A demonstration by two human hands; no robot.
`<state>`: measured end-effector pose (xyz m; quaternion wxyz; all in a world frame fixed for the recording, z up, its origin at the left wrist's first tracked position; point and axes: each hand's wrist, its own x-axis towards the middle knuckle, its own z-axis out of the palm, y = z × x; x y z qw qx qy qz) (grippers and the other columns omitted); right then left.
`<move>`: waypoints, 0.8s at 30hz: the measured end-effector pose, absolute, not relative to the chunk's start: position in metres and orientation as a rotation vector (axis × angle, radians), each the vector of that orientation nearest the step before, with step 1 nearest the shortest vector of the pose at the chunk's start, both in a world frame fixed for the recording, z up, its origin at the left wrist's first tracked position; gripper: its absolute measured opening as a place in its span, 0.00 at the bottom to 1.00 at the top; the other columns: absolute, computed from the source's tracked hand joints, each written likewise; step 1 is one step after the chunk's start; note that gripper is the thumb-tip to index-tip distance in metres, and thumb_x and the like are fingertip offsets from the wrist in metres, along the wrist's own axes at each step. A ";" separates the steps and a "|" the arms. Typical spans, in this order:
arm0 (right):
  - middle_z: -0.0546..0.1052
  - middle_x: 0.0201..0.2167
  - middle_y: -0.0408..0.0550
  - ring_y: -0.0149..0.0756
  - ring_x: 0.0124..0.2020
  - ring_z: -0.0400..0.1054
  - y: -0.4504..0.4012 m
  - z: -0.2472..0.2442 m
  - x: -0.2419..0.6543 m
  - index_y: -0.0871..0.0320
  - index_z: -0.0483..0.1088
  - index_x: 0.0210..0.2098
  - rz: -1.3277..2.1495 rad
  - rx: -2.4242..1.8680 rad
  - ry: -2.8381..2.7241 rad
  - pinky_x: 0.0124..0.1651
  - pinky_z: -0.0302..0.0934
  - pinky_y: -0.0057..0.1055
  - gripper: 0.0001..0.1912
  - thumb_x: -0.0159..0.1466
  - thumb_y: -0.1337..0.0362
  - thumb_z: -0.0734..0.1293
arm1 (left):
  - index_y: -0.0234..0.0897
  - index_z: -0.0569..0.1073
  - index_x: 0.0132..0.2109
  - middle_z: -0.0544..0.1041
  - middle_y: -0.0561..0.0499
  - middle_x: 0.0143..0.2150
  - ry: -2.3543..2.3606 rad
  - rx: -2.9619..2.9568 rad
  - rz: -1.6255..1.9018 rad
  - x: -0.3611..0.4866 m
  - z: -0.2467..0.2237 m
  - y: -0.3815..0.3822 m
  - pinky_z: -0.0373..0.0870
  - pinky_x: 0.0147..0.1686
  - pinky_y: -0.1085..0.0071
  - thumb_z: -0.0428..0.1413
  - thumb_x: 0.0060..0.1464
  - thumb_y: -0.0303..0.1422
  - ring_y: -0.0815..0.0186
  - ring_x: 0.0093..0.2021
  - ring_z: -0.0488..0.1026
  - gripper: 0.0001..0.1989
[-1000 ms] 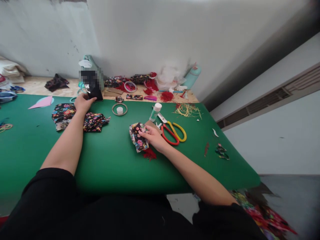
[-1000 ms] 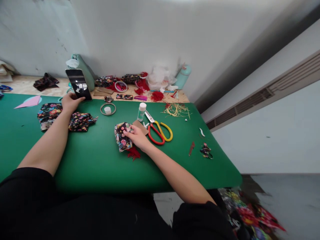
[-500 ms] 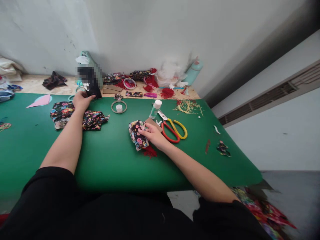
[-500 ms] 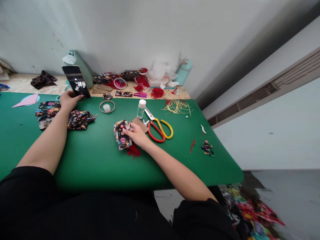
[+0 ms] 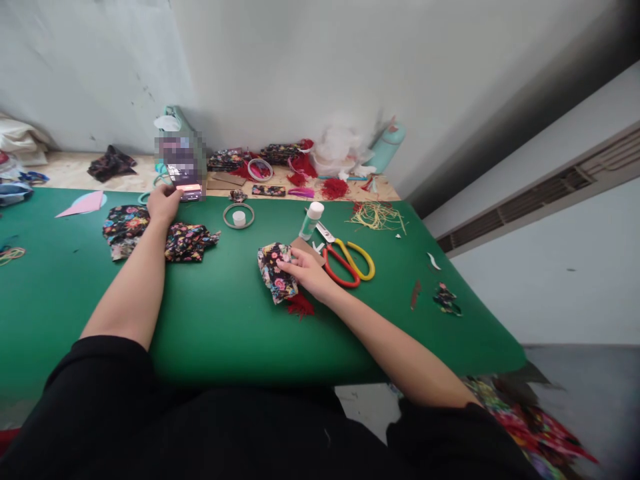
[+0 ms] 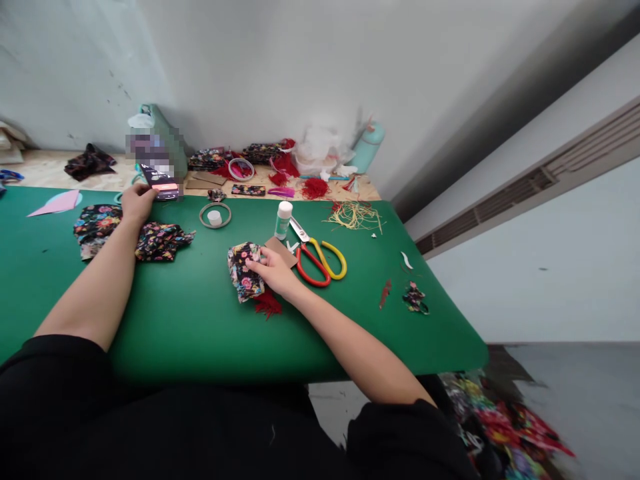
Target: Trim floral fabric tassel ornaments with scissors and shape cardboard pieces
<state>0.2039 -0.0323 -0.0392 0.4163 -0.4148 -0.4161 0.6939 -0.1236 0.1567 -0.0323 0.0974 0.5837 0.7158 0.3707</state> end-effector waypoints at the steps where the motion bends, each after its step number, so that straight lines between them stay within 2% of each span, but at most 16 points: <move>1: 0.77 0.26 0.40 0.33 0.26 0.73 -0.033 -0.039 0.204 0.55 0.69 0.37 1.741 -1.041 -1.046 0.33 0.68 0.31 0.16 0.50 0.60 0.73 | 0.26 0.70 0.38 0.74 0.50 0.35 2.123 1.700 1.130 -0.122 -0.031 0.155 0.62 0.39 0.73 0.55 0.52 0.30 0.69 0.34 0.64 0.09; 7: 0.77 0.26 0.40 0.31 0.26 0.72 -0.034 -0.035 0.203 0.56 0.68 0.38 1.772 -1.037 -1.026 0.34 0.68 0.30 0.17 0.50 0.61 0.73 | 0.27 0.65 0.46 0.72 0.50 0.42 2.145 1.545 1.434 -0.113 -0.008 0.145 0.63 0.42 0.74 0.52 0.53 0.26 0.72 0.37 0.65 0.13; 9: 0.77 0.25 0.40 0.31 0.26 0.72 -0.033 -0.034 0.202 0.57 0.68 0.38 1.770 -1.042 -1.023 0.33 0.68 0.29 0.18 0.49 0.61 0.73 | 0.26 0.65 0.45 0.71 0.49 0.41 2.073 1.540 1.732 -0.108 0.010 0.140 0.63 0.43 0.73 0.53 0.50 0.22 0.71 0.38 0.65 0.14; 12: 0.77 0.27 0.40 0.31 0.28 0.72 -0.033 -0.032 0.201 0.56 0.68 0.37 1.758 -1.052 -1.035 0.35 0.68 0.29 0.18 0.48 0.62 0.73 | 0.28 0.65 0.44 0.71 0.50 0.39 1.819 1.589 2.008 -0.090 0.043 0.121 0.64 0.44 0.70 0.53 0.48 0.19 0.71 0.38 0.66 0.14; 14: 0.77 0.28 0.40 0.32 0.29 0.72 -0.033 -0.031 0.201 0.56 0.68 0.36 1.738 -1.055 -1.053 0.36 0.68 0.30 0.16 0.49 0.62 0.73 | 0.30 0.66 0.43 0.72 0.51 0.37 1.568 1.550 2.064 -0.069 0.062 0.099 0.65 0.46 0.68 0.52 0.49 0.20 0.71 0.37 0.67 0.13; 17: 0.77 0.30 0.40 0.33 0.32 0.72 -0.033 -0.032 0.201 0.55 0.68 0.36 1.710 -1.045 -1.069 0.37 0.68 0.30 0.15 0.50 0.62 0.72 | 0.33 0.68 0.39 0.74 0.50 0.35 1.183 1.476 1.860 -0.029 0.071 0.055 0.66 0.45 0.66 0.54 0.48 0.22 0.69 0.36 0.69 0.09; 19: 0.76 0.30 0.41 0.33 0.33 0.72 -0.032 -0.033 0.201 0.55 0.68 0.37 1.691 -1.044 -1.065 0.37 0.68 0.31 0.15 0.50 0.62 0.72 | 0.34 0.70 0.41 0.75 0.49 0.38 1.045 1.500 1.636 -0.004 0.063 0.029 0.66 0.45 0.66 0.57 0.45 0.26 0.66 0.40 0.70 0.12; 24: 0.77 0.31 0.41 0.34 0.32 0.73 -0.027 -0.035 0.202 0.54 0.68 0.38 1.628 -1.084 -1.040 0.34 0.68 0.30 0.17 0.50 0.61 0.72 | 0.36 0.69 0.42 0.72 0.46 0.44 1.152 1.347 1.357 0.042 0.019 0.003 0.67 0.43 0.63 0.61 0.40 0.32 0.64 0.40 0.70 0.19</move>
